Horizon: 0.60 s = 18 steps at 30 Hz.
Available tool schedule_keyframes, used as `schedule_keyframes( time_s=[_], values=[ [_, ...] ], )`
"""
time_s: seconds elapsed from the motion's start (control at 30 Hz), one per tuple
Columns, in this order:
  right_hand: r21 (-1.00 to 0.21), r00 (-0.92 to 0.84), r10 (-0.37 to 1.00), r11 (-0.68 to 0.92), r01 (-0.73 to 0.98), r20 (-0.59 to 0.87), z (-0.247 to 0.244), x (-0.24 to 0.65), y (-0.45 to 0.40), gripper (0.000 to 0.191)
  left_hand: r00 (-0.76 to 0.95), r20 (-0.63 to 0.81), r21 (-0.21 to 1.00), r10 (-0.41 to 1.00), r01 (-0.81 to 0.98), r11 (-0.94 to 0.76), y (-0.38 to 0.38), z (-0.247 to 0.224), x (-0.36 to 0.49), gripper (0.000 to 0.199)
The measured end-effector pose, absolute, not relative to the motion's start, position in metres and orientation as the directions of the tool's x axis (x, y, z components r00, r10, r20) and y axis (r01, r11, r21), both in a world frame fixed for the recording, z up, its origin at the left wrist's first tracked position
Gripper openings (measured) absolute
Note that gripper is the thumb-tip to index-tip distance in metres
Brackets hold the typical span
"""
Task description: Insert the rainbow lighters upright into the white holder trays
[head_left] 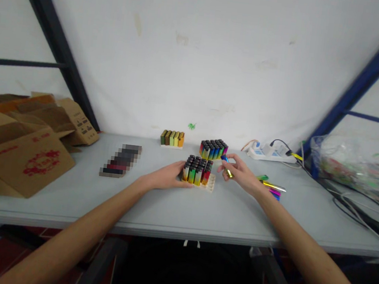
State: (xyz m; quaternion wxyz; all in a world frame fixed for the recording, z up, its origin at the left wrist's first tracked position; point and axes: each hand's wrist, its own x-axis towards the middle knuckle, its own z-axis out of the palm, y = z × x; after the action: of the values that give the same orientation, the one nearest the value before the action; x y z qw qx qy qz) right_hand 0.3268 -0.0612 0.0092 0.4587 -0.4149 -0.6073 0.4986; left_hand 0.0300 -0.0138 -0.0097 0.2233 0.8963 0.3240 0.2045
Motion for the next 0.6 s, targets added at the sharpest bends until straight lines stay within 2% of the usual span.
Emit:
schedule_keyframes(
  time_s=[0.13,0.3,0.4,0.6],
  values=[
    [-0.993,-0.213,0.972,0.111,0.044,0.099,0.008,0.321,-0.059,0.050,0.706,0.221,0.528,0.673,0.493,-0.691,-0.015,-0.009,0.031,0.071],
    [-0.990,-0.081,0.990,0.125,0.065,0.119,0.002,0.315,-0.054,0.060,0.707,0.203,0.519,0.677,0.509,-0.687,-0.015,-0.007,0.030,0.070],
    [-0.991,-0.065,0.993,0.107,0.085,0.102,-0.001,0.310,-0.056,0.061,0.710,0.200,0.509,0.676,0.514,-0.691,-0.015,-0.007,0.031,0.069],
    [-0.988,-0.076,0.994,0.092,0.126,0.082,-0.004,0.300,-0.061,0.049,0.711,0.213,0.524,0.670,0.495,-0.693,-0.014,-0.008,0.030,0.070]
  ],
)
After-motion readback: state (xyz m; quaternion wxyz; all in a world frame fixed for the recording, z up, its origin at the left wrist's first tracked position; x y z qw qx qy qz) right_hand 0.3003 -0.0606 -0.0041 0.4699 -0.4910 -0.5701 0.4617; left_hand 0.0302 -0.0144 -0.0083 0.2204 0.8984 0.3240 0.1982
